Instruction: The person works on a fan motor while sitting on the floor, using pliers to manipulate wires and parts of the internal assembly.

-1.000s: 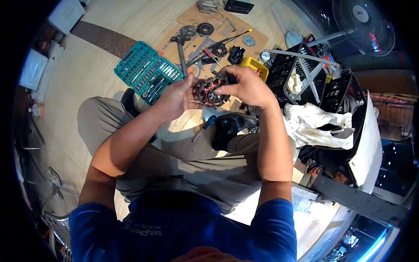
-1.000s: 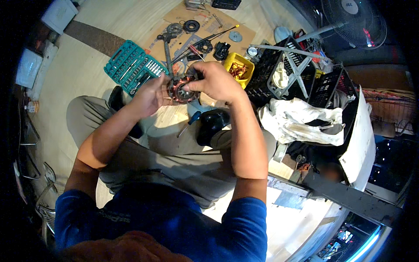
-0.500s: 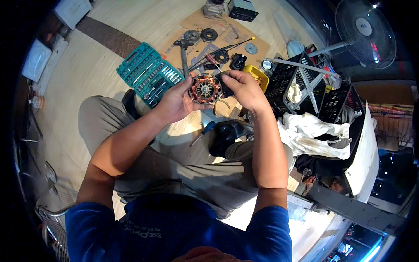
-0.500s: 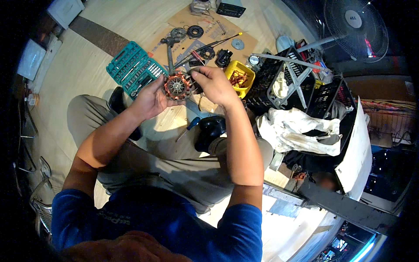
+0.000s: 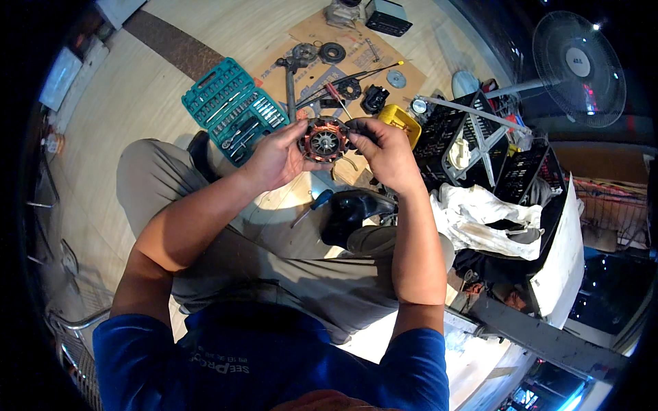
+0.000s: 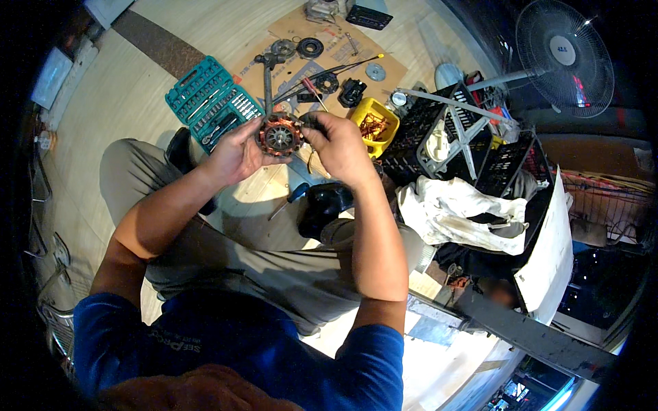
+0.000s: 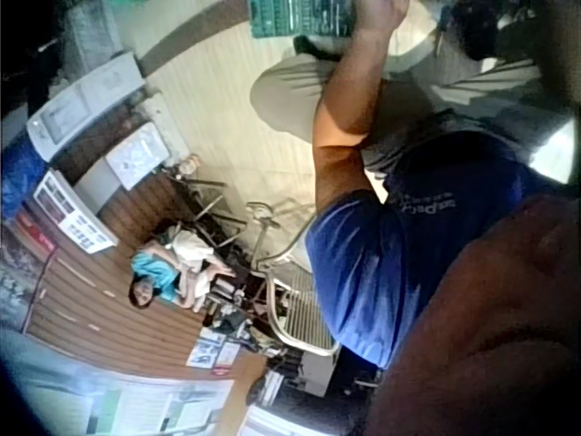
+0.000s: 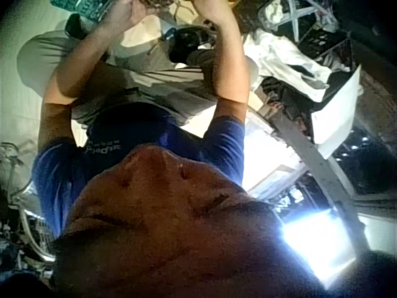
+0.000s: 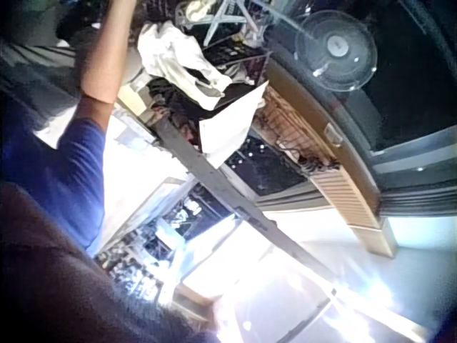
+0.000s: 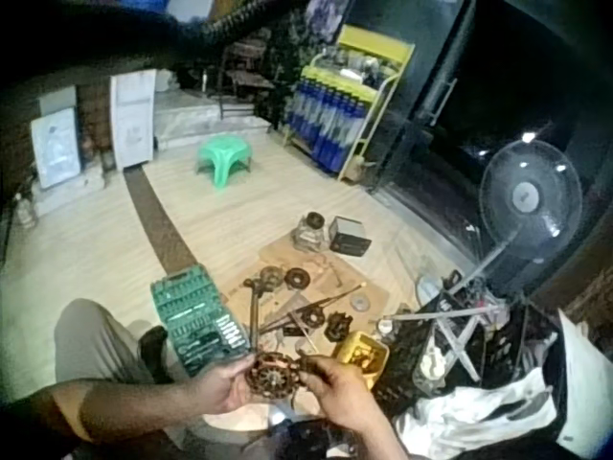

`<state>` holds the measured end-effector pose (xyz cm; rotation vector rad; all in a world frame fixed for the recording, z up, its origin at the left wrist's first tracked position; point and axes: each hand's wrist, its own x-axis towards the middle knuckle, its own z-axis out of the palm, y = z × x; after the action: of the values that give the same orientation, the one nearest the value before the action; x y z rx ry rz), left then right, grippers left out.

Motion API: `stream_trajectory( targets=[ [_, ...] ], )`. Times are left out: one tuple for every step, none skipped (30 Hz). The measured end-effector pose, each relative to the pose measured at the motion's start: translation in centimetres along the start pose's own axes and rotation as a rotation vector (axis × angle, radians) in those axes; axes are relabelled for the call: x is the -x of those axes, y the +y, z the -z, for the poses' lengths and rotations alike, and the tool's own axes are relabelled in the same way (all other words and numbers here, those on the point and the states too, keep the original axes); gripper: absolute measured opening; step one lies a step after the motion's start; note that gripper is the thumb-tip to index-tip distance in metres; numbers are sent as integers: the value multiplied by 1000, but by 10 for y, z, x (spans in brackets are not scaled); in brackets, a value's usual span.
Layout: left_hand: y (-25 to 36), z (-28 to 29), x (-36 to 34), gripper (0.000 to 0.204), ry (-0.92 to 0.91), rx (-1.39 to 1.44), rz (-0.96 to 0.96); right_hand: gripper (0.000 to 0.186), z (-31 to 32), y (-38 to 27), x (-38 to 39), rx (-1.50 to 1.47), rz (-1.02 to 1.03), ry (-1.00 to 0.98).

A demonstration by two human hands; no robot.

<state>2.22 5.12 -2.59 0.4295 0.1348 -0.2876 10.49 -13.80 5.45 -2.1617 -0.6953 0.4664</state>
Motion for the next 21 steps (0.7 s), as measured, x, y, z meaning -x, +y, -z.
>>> stream_trajectory(
  targets=[
    [1,1,0,37,-9,-20,4,24,0,-1,0,16,6,8],
    [1,1,0,38,-18,-40,7,24,-1,-2,0,32,12,16],
    [1,1,1,38,-15,-39,5,24,-2,-1,0,32,13,12],
    [1,0,1,38,-8,-60,0,24,-3,2,1,51,29,32],
    [1,-2,1,38,-1,-82,-6,25,-3,3,1,70,45,53],
    [0,-3,1,38,0,-80,-6,25,-3,4,2,70,44,51],
    [0,-4,1,38,14,-81,-7,24,-2,1,2,89,40,50],
    [0,-4,2,39,28,-82,-9,24,-2,-1,2,108,35,49],
    [0,-3,2,39,30,-81,-10,24,-2,-2,2,107,36,45],
    [0,-1,1,39,27,-91,-5,24,-2,-3,3,102,26,48],
    [0,0,0,39,23,-101,1,24,-3,-4,3,97,15,51],
    [0,0,0,39,24,-99,0,24,-3,-2,3,98,15,49],
    [1,0,0,39,21,-96,0,23,-3,0,2,105,21,48],
    [1,0,0,38,18,-92,0,23,-3,2,2,111,26,47],
    [1,0,0,38,20,-91,-2,23,-3,2,2,111,27,45],
    [0,1,0,42,31,-89,0,22,-4,2,2,124,37,52],
    [0,2,0,47,42,-86,1,22,-4,2,2,136,46,59],
    [-1,3,0,47,45,-84,0,22,-5,2,2,136,46,55],
    [-1,4,-1,43,29,-48,3,22,-5,2,2,132,56,59],
    [-1,5,-1,39,13,-13,6,22,-5,3,2,129,66,62],
    [-1,6,-2,39,14,-11,5,22,-4,2,2,130,65,60]
  ],
)
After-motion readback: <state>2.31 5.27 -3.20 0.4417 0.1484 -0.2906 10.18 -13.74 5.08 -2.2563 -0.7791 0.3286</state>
